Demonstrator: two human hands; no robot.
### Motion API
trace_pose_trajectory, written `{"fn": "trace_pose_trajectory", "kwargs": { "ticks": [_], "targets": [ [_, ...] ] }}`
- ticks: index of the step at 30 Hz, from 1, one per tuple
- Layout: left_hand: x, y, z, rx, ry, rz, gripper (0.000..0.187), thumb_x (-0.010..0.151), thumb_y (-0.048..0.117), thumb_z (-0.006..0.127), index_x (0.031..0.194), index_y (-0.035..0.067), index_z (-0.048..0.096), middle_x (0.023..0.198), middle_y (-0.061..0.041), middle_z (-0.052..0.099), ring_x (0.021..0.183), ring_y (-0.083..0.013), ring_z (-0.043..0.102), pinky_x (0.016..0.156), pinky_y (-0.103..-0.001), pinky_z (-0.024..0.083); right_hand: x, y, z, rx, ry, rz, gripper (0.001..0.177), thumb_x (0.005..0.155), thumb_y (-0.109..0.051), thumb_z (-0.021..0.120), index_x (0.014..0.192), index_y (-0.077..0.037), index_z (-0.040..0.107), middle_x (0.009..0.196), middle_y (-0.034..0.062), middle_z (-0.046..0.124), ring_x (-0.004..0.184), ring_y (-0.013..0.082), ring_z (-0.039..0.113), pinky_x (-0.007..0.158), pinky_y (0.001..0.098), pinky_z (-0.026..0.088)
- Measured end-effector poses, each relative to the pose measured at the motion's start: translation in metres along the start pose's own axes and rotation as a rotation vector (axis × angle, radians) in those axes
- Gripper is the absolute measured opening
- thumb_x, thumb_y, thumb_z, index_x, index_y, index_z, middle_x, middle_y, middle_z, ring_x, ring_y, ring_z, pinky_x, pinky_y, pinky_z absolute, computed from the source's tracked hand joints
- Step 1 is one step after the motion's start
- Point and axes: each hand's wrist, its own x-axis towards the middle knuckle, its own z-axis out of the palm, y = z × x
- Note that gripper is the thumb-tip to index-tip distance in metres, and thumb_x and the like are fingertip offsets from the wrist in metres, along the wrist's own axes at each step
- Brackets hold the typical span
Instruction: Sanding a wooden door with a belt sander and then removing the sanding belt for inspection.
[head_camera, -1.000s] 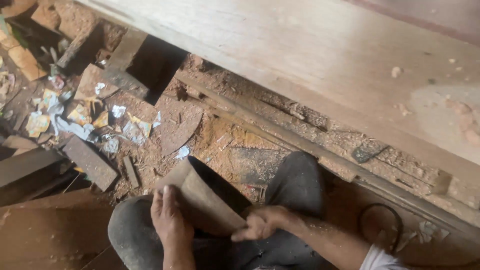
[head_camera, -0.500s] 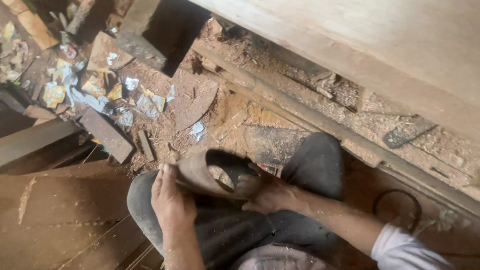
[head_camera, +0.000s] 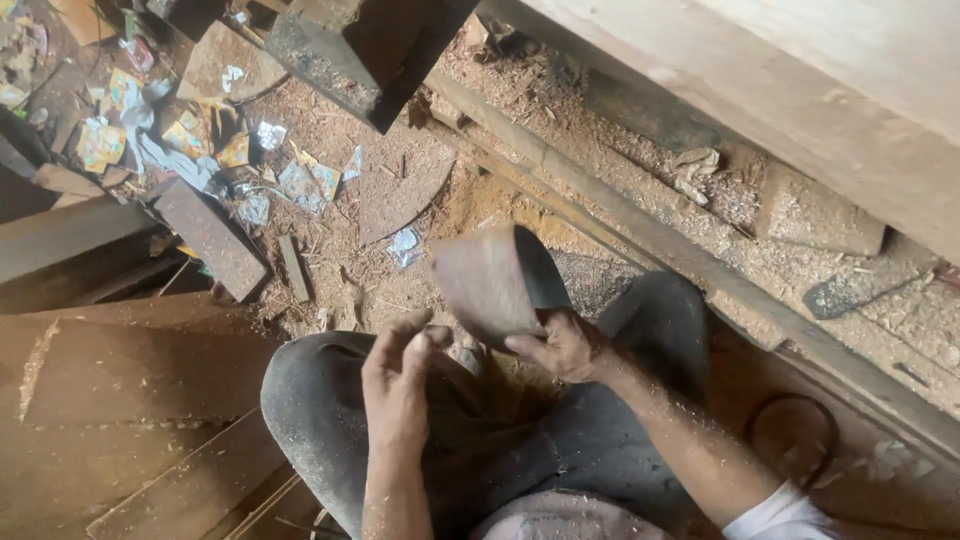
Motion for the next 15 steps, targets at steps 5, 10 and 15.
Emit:
{"fn": "trace_pose_trajectory", "kwargs": {
  "ticks": [5,10,15],
  "targets": [
    [0.005,-0.025,0.019,0.184,0.048,0.098,0.039,0.09,0.023,0.071,0.122,0.009,0.054,0.124,-0.008,0.059,0.12,-0.0207,0.06,0.104,-0.033,0.05,0.006,-0.07,0.01,0.053,-0.029,-0.089,0.049,0.101,-0.042,0.052,0.127,-0.005,0.069,0.123,0.0128,0.075,0.123,0.0276,0.067,0.105,0.036,0.049],
    [0.012,-0.025,0.022,0.063,0.266,-0.106,0.038,0.093,0.025,0.067,0.125,0.01,0.053,0.1,-0.001,0.048,0.096,-0.0116,0.049,0.09,-0.026,0.04,0.021,-0.11,0.004,0.168,-0.185,0.032,0.031,0.098,-0.023,0.055,0.118,-0.005,0.07,0.12,0.0073,0.073,0.116,0.0212,0.065,0.099,0.0344,0.051],
    [0.021,0.003,0.029,-0.224,0.229,-0.295,0.069,0.08,0.022,0.072,0.144,0.008,0.051,0.137,-0.015,0.065,0.123,-0.0225,0.062,0.109,-0.035,0.047,0.002,-0.083,-0.004,0.494,-0.427,0.085,0.053,0.094,-0.018,0.068,0.141,0.002,0.053,0.146,0.0152,0.058,0.139,0.0263,0.051,0.123,0.0437,0.035]
  ]
}}
